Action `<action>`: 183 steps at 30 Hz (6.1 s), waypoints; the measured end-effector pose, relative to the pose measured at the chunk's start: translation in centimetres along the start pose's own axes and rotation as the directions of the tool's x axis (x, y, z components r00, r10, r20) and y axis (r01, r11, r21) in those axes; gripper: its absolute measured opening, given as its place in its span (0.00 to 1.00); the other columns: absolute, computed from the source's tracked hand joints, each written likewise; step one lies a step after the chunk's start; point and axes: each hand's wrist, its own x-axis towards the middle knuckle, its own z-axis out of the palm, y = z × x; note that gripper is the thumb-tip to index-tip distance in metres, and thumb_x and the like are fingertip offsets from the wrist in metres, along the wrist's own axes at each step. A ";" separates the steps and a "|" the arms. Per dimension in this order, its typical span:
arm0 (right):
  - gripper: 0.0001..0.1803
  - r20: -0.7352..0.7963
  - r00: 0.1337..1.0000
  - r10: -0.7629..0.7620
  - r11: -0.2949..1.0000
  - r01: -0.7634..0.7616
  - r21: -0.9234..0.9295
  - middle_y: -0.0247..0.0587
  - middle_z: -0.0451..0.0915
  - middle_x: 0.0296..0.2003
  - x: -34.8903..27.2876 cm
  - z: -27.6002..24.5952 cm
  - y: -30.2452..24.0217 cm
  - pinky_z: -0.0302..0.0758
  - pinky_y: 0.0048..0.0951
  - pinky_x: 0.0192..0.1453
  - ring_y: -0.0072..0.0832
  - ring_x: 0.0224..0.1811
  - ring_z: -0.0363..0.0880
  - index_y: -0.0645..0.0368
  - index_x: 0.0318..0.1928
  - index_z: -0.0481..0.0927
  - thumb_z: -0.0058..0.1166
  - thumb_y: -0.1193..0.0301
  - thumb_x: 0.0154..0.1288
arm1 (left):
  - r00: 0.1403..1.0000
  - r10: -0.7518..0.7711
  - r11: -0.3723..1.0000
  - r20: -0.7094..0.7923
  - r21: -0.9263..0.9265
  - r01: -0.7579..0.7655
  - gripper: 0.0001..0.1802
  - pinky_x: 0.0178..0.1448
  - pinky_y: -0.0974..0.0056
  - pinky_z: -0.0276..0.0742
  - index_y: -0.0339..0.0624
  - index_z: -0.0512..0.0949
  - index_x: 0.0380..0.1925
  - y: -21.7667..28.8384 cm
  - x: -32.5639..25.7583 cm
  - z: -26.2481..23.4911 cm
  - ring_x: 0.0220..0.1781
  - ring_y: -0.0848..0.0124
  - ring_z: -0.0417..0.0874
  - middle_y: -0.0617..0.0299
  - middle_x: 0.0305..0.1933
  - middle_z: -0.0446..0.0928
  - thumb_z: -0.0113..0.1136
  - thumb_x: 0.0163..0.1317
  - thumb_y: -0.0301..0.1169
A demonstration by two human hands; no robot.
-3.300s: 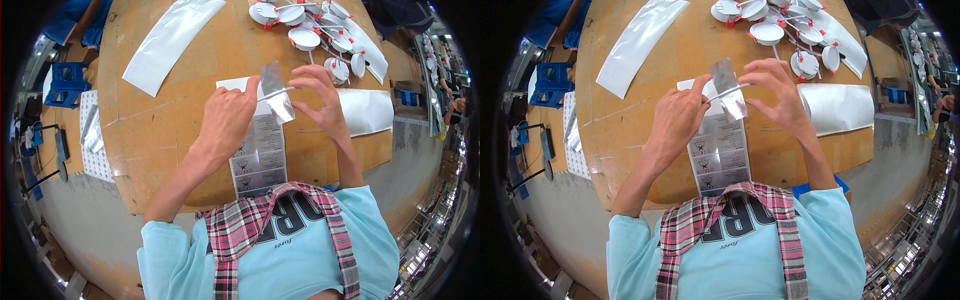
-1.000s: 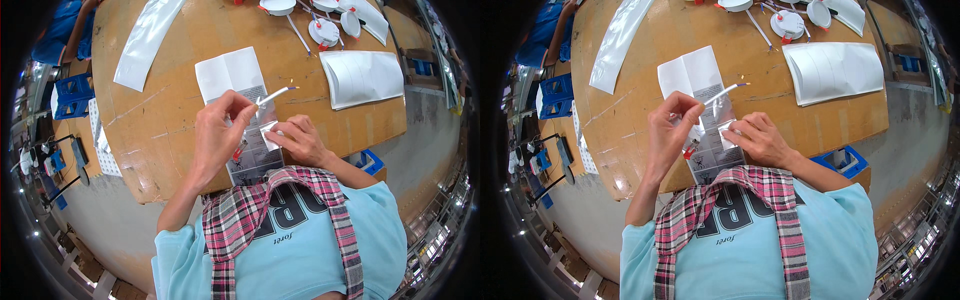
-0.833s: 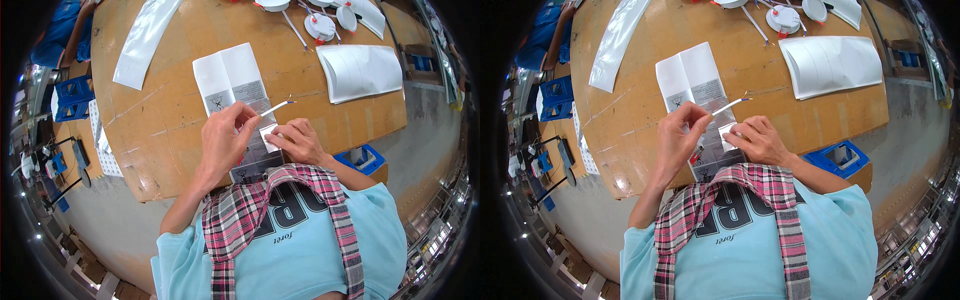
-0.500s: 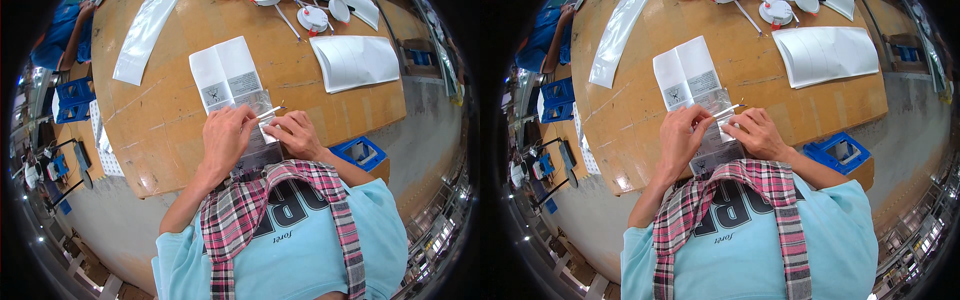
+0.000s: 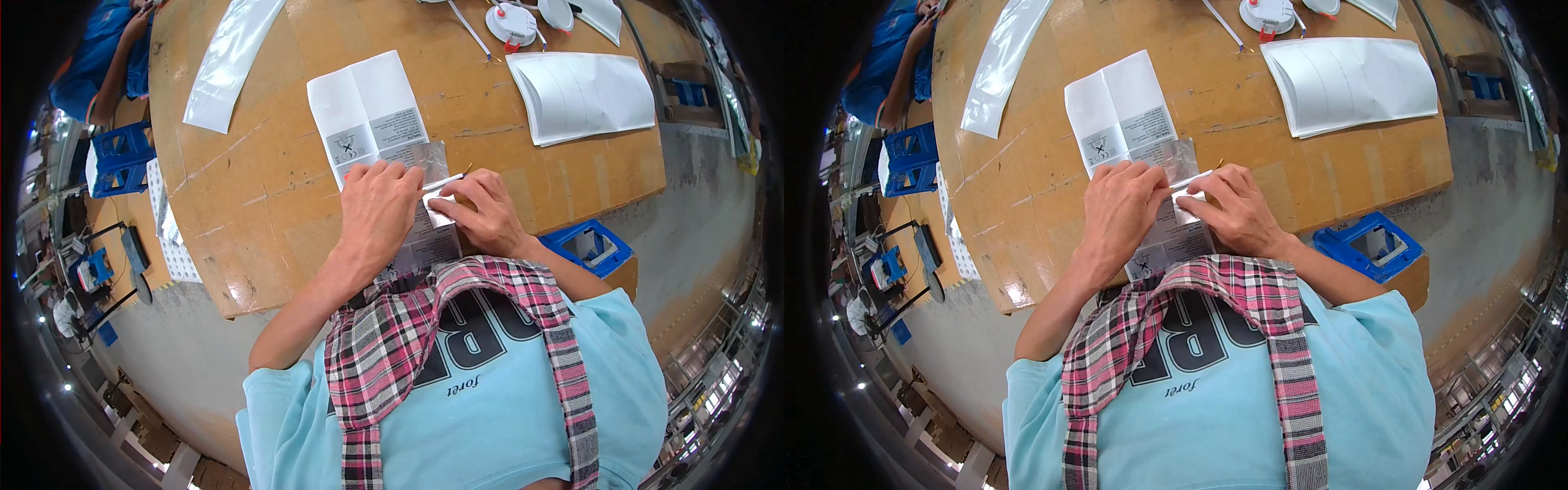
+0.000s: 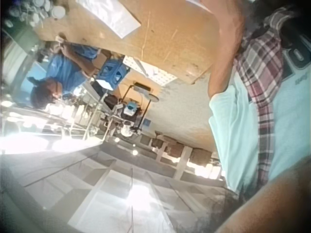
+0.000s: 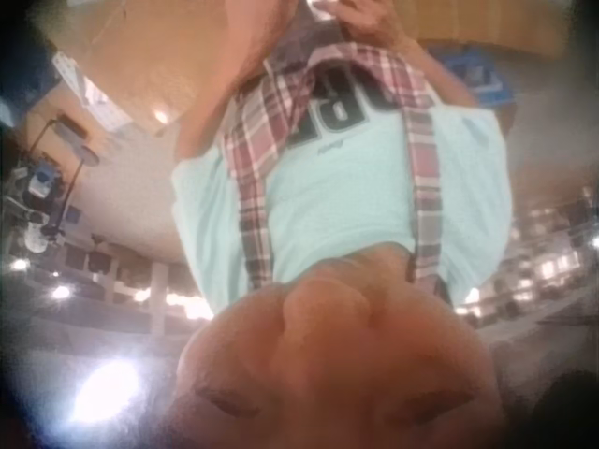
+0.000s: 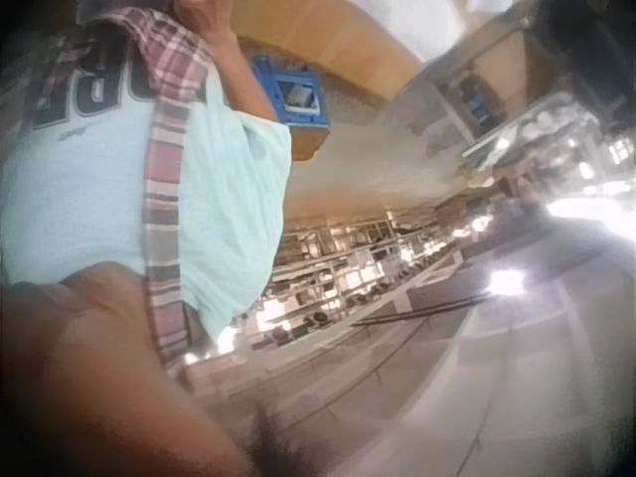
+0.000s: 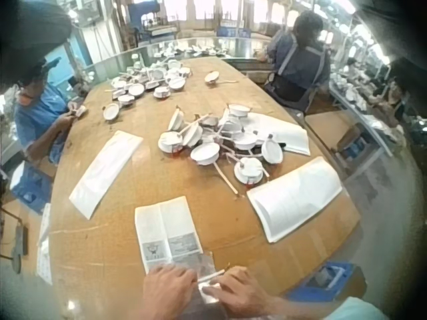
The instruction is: Assembling LED light fixtures by attaching a label and inserting wires into a component.
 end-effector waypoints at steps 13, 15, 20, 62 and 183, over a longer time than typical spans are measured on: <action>0.12 0.009 1.000 0.028 0.998 -0.028 0.050 0.37 0.76 0.41 0.6 0.1 0.1 0.69 0.41 0.58 0.37 0.49 0.71 0.57 0.39 0.82 0.59 0.76 0.51 | 1.000 -0.011 0.997 -0.028 0.076 0.013 0.03 0.47 0.60 0.68 0.46 0.77 0.27 -0.3 -0.2 0.5 0.38 0.66 0.79 0.65 0.29 0.78 0.62 0.54 0.31; 0.12 0.024 1.000 0.015 0.999 -0.016 0.049 0.38 0.76 0.41 0.7 0.0 0.2 0.71 0.38 0.57 0.37 0.49 0.72 0.58 0.38 0.82 0.59 0.77 0.50 | 1.000 -0.011 0.995 -0.023 0.096 0.013 0.04 0.47 0.60 0.68 0.46 0.77 0.27 -0.4 -0.1 0.6 0.38 0.66 0.79 0.65 0.29 0.78 0.61 0.54 0.31; 0.12 0.009 0.999 0.043 0.992 -0.044 0.116 0.39 0.77 0.40 1.6 -0.4 0.1 0.74 0.36 0.52 0.37 0.48 0.74 0.59 0.38 0.82 0.58 0.79 0.50 | 0.999 -0.022 0.995 -0.035 0.096 0.025 0.04 0.48 0.60 0.69 0.46 0.77 0.26 -0.4 0.0 0.8 0.39 0.65 0.79 0.63 0.29 0.79 0.62 0.54 0.32; 0.26 0.102 0.909 0.405 0.763 -0.397 0.510 0.43 0.76 0.41 3.1 -0.5 0.6 0.81 0.28 0.42 0.29 0.38 0.79 0.58 0.58 0.71 0.59 0.80 0.58 | 0.995 -0.066 0.955 0.073 -0.285 0.085 0.10 0.45 0.58 0.70 0.39 0.81 0.37 -4.1 2.8 -2.3 0.38 0.60 0.77 0.56 0.32 0.77 0.59 0.59 0.32; 0.22 -0.082 0.873 0.480 0.838 -0.430 0.335 0.41 0.77 0.42 7.7 -1.3 0.5 0.68 0.38 0.55 0.36 0.48 0.72 0.61 0.44 0.78 0.67 0.62 0.52 | 0.935 -0.326 0.346 0.138 -0.903 0.254 0.10 0.44 0.72 0.76 0.31 0.80 0.40 -3.2 0.8 -0.4 0.36 0.77 0.80 0.62 0.34 0.82 0.58 0.66 0.29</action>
